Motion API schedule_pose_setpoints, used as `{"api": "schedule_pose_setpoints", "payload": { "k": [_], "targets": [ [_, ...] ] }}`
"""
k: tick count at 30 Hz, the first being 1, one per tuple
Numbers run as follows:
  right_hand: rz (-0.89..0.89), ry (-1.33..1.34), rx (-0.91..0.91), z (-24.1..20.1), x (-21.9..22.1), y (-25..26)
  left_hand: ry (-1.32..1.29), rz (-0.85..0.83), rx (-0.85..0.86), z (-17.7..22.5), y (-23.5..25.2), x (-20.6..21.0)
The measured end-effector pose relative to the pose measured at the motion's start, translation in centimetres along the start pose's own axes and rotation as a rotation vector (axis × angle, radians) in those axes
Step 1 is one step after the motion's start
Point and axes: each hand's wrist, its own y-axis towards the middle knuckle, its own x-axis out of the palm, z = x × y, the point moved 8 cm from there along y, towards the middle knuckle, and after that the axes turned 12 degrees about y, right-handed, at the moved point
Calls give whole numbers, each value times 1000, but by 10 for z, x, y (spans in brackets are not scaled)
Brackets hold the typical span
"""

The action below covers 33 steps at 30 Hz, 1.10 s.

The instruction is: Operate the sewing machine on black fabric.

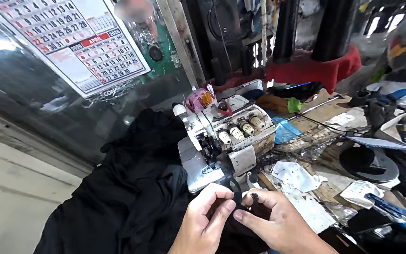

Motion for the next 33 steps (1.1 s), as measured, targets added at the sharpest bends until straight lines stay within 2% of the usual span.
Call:
{"api": "schedule_pose_setpoints", "payload": {
  "k": [3, 7, 11, 33],
  "targets": [
    [-13, -1, 2, -1, 1, 1, 7, -48, 5, 4, 0, 1],
    [-6, 24, 27, -1, 0, 0, -57, -23, -22, -7, 2, 3],
    [-5, 80, -1, -2, 0, 0, -51, -49, -26, 2, -2, 0],
    [-51, 95, 1, -1, -4, -1, -228, 56, -128, -13, -3, 4]
  ]
}}
